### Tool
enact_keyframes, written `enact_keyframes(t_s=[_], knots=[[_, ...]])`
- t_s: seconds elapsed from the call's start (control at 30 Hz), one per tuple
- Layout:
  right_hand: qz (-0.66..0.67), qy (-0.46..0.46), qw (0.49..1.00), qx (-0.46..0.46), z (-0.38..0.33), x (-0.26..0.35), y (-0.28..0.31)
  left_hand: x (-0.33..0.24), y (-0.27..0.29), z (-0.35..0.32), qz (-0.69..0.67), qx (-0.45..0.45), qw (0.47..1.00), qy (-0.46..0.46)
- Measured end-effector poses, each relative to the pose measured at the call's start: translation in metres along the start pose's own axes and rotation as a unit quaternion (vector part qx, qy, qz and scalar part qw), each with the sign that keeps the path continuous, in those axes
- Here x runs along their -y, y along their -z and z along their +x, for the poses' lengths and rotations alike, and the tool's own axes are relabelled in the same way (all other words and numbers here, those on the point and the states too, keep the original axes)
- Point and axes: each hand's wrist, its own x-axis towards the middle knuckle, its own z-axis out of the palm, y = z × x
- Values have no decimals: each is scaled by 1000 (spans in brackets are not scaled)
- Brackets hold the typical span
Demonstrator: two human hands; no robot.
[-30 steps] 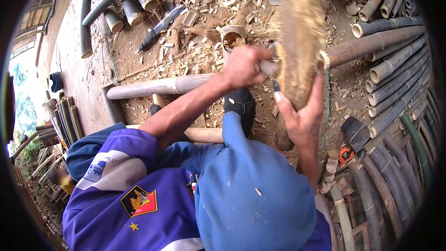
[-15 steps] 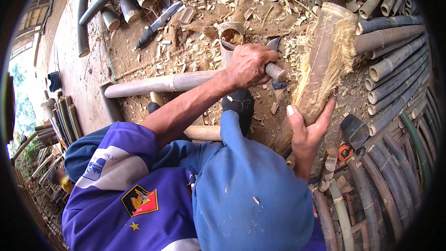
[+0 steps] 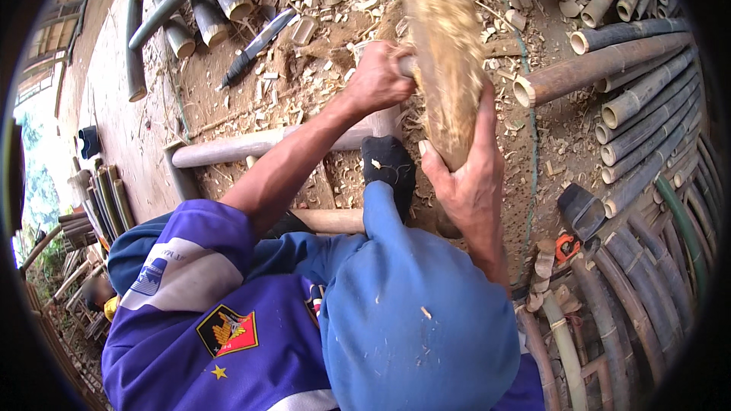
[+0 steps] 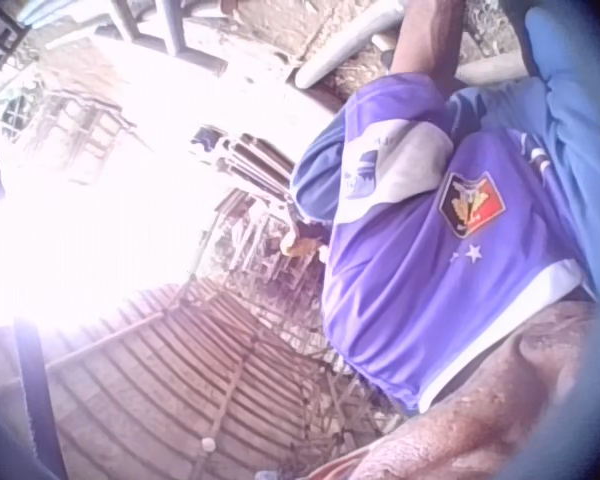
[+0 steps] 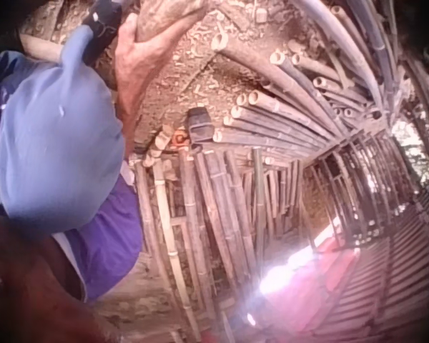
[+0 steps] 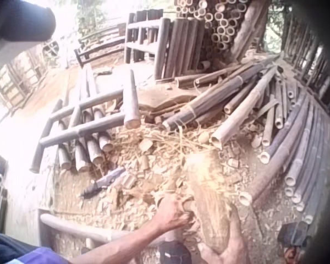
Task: The person carves and fits joints into bamboo poles using a small knife and a wooden mallet. The person repeatedly strikes the knife with the mallet to chisel out sections of the bamboo and then tests the fit by inserting another bamboo pole into the carved joint.
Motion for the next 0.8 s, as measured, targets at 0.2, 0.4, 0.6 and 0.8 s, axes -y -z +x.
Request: enact_keyframes(t_s=[0.2,0.4,0.6,0.8], knots=[[83,45,995,30,17,-12,13,12,38,53,-136,-60,975,165],[113,58,992,-30,26,-24,25,13,24,82,-116,224,967,31],[134,73,983,-101,53,-20,36,33,18,88,-96,220,957,162],[7,72,997,-38,84,-14,13,36,20,79,-104,243,961,82]])
